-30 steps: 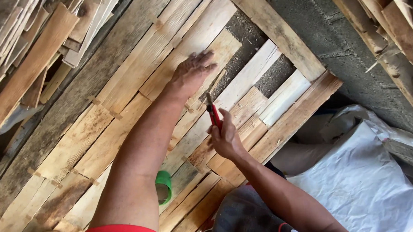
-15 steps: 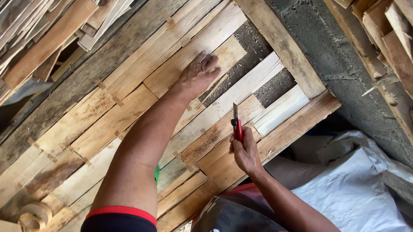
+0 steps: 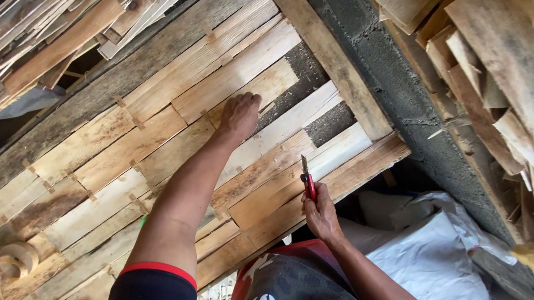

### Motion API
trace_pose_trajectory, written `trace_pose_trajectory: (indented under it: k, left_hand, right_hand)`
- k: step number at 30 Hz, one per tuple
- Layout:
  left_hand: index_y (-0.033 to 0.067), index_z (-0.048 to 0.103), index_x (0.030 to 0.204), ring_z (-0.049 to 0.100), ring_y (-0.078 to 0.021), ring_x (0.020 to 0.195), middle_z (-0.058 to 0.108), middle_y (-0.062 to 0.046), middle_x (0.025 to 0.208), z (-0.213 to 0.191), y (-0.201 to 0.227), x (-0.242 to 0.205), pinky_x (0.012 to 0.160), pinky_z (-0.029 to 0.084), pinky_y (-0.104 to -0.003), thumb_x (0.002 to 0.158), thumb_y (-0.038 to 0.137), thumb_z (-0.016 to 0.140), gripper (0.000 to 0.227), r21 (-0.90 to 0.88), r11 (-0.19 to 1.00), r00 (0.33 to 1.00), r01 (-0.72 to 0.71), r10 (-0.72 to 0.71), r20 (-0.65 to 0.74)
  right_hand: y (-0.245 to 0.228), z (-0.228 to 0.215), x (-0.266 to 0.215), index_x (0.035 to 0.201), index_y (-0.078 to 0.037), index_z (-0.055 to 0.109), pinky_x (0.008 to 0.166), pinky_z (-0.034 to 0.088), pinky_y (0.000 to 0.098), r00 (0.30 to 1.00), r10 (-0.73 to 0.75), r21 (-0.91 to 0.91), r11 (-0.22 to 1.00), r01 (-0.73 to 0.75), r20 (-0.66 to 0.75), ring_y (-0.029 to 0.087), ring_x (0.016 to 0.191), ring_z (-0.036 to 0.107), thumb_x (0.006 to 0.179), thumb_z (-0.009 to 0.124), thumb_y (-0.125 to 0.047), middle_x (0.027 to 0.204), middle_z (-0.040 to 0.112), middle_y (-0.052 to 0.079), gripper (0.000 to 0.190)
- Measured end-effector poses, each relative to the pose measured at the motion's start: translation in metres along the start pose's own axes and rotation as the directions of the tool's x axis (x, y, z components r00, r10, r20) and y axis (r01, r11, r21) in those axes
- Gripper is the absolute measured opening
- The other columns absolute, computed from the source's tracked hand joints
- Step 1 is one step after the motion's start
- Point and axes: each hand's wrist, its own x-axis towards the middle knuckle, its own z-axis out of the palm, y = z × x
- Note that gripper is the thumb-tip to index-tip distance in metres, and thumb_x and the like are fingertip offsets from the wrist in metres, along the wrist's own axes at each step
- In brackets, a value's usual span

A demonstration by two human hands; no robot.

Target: Cutting and fitting small wooden strips onto a larger panel.

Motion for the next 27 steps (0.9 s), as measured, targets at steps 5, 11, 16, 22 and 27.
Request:
trace_pose_trajectory:
  k: [5, 11, 16, 22, 27]
  left_hand:
    - [0.0, 0.066, 0.11, 0.069, -0.0304, 0.095, 0.07, -0.018, 0.105, -0.007, 0.024, -0.025, 0.086, 0.057, -0.045, 0.087, 0.012, 0.075, 0.027, -0.211, 0.974, 0.982, 0.082, -0.116, -0.15]
    - [0.0052, 0.065, 0.086, 0.068, -0.0372, 0.095, 0.07, -0.016, 0.097, 0.023, 0.026, -0.021, 0.082, 0.055, -0.05, 0.082, -0.001, 0.068, 0.007, -0.305, 0.937, 0.894, 0.168, -0.275, -0.354]
    - [0.0052, 0.065, 0.087, 0.068, -0.0366, 0.095, 0.07, -0.016, 0.097, 0.03, 0.029, -0.019, 0.083, 0.054, -0.051, 0.085, -0.004, 0.064, 0.009, -0.289, 0.938, 0.872, 0.193, -0.299, -0.387]
    - [0.0052, 0.066, 0.09, 0.068, -0.0319, 0.094, 0.07, -0.014, 0.098, 0.023, 0.049, -0.035, 0.084, 0.053, -0.048, 0.08, 0.0, 0.07, 0.012, -0.212, 0.956, 0.821, 0.201, -0.283, -0.496]
    - [0.0055, 0.064, 0.094, 0.062, -0.0233, 0.083, 0.065, -0.009, 0.093, 0.036, 0.075, -0.068, 0.079, 0.054, -0.041, 0.094, 0.003, 0.069, 0.006, -0.402, 0.893, 0.678, 0.202, -0.424, -0.601]
  right_hand:
    - [0.005, -0.032, -0.005, 0.124, -0.003, 0.048, 0.063, 0.056, 0.0289, 0.999, 0.009, -0.034, 0.999, -0.011, -0.042, 0.013, 0.07, 0.06, 0.091, 0.043, 0.002, 0.091, 0.061, 0.004, 0.034]
    - [0.013, -0.056, -0.01, 0.123, -0.004, 0.049, 0.062, 0.055, 0.0288, 0.997, -0.02, -0.067, 0.998, 0.015, -0.077, 0.012, 0.069, 0.06, 0.091, 0.046, 0.002, 0.09, 0.061, 0.004, 0.034]
    - [0.001, -0.064, -0.018, 0.125, -0.005, 0.049, 0.06, 0.052, 0.0299, 0.997, 0.001, -0.116, 0.993, -0.011, -0.081, 0.012, 0.068, 0.058, 0.091, 0.046, 0.0, 0.089, 0.063, 0.004, 0.035]
    - [0.001, -0.072, -0.022, 0.123, -0.005, 0.05, 0.063, 0.056, 0.0317, 0.998, -0.037, -0.22, 0.975, 0.024, -0.057, 0.014, 0.07, 0.064, 0.089, 0.045, -0.002, 0.089, 0.066, 0.005, 0.035]
    - [-0.007, -0.079, -0.025, 0.118, -0.005, 0.051, 0.066, 0.056, 0.0368, 0.999, -0.028, -0.277, 0.961, 0.016, -0.039, 0.019, 0.071, 0.067, 0.087, 0.048, -0.004, 0.084, 0.066, 0.007, 0.031]
